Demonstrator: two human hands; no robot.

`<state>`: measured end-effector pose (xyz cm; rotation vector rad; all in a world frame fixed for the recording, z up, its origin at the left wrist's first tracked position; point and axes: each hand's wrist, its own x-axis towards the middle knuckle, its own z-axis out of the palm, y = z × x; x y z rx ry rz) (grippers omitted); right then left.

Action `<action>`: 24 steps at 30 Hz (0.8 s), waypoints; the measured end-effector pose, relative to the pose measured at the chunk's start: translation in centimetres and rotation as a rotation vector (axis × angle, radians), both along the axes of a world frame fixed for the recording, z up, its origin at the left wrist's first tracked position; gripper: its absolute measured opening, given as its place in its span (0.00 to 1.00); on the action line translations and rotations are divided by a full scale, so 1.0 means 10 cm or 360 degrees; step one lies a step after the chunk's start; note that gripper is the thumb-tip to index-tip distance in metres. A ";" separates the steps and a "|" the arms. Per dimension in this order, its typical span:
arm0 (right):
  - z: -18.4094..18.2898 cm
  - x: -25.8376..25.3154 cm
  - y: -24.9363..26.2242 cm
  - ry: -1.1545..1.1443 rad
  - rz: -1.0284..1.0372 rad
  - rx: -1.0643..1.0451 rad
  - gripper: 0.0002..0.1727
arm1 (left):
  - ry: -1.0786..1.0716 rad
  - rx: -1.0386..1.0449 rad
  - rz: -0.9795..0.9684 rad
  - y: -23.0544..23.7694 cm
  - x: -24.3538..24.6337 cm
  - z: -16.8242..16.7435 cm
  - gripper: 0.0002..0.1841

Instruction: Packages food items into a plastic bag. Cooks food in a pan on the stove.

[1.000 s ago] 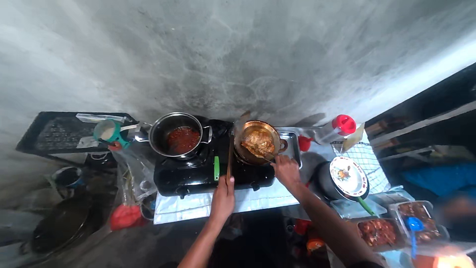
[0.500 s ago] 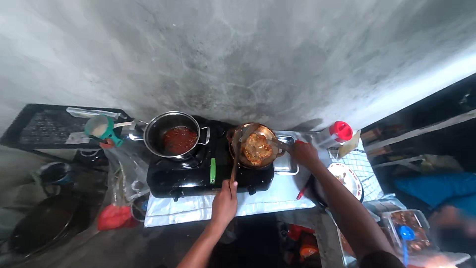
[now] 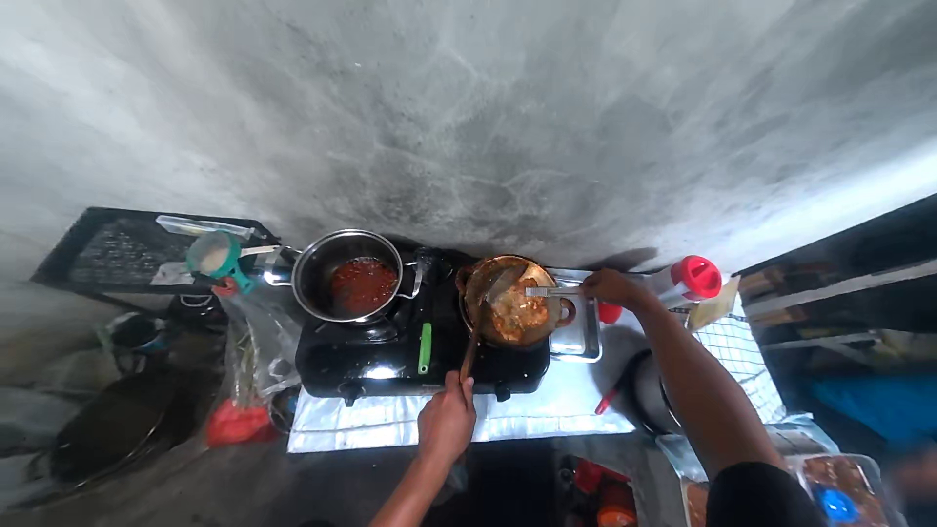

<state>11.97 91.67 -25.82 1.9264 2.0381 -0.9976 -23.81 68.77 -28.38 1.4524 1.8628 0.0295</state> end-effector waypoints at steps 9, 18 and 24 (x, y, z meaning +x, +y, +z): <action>0.07 0.10 -0.53 -0.0132 -0.0035 0.0190 0.21 | 0.0263 0.0014 -0.0094 0.02 0.11 0.11 0.29; 0.17 -0.02 -0.82 -0.0288 -0.0058 0.0287 0.23 | 0.0264 0.0023 -0.0137 0.02 0.15 0.17 0.29; 0.12 -0.06 -0.84 -0.0274 -0.0100 0.0354 0.21 | -0.0104 0.0028 -0.0019 -0.01 0.07 0.23 0.27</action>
